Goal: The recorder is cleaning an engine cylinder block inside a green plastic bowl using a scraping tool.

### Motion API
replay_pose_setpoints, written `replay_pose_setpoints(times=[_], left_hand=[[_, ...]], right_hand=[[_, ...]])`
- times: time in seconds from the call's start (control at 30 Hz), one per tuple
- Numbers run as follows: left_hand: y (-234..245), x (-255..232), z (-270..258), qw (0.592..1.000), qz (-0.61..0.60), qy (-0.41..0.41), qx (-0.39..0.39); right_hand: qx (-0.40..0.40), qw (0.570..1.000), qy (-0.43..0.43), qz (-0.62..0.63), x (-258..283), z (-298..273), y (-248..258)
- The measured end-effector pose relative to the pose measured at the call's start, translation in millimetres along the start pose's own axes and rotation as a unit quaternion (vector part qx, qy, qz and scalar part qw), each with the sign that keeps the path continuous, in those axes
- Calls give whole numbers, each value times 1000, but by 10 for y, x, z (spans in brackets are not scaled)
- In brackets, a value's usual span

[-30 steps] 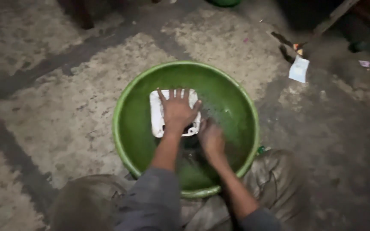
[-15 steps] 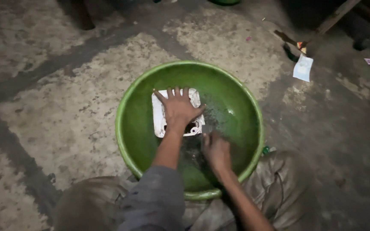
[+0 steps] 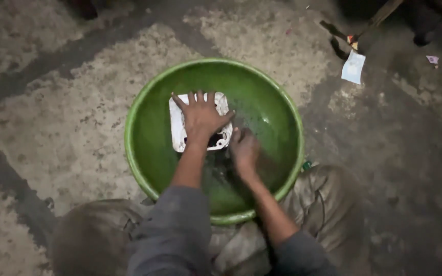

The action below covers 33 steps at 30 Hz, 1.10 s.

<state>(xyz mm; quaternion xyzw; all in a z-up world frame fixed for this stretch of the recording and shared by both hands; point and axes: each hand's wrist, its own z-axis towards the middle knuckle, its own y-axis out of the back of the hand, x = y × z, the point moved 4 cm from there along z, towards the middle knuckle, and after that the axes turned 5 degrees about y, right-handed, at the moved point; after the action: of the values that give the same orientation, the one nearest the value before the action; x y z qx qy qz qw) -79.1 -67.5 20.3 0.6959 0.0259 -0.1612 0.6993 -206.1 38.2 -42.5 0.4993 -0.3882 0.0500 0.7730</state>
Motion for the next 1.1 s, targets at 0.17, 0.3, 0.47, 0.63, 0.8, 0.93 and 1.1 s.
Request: replay_pose_setpoints(times=[0.17, 0.3, 0.47, 0.63, 0.8, 0.93, 1.1], left_hand=[[127, -23, 42, 998, -7, 16, 54], [111, 28, -11, 999, -30, 2, 28], [109, 71, 82, 1000, -18, 9, 7], [139, 5, 30, 998, -7, 12, 61], [179, 3, 38, 997, -6, 17, 69], [54, 26, -8, 999, -1, 2, 39], [133, 5, 15, 999, -15, 6, 38]], right_hand=[[45, 996, 49, -52, 2, -178, 203], [123, 989, 61, -46, -517, 174, -108], [56, 997, 57, 7, -140, -76, 202], [100, 992, 29, -77, -158, -113, 152], [-7, 991, 136, 10, -223, -71, 137], [83, 995, 28, -55, -7, -177, 238], [61, 995, 44, -66, -140, -114, 134]])
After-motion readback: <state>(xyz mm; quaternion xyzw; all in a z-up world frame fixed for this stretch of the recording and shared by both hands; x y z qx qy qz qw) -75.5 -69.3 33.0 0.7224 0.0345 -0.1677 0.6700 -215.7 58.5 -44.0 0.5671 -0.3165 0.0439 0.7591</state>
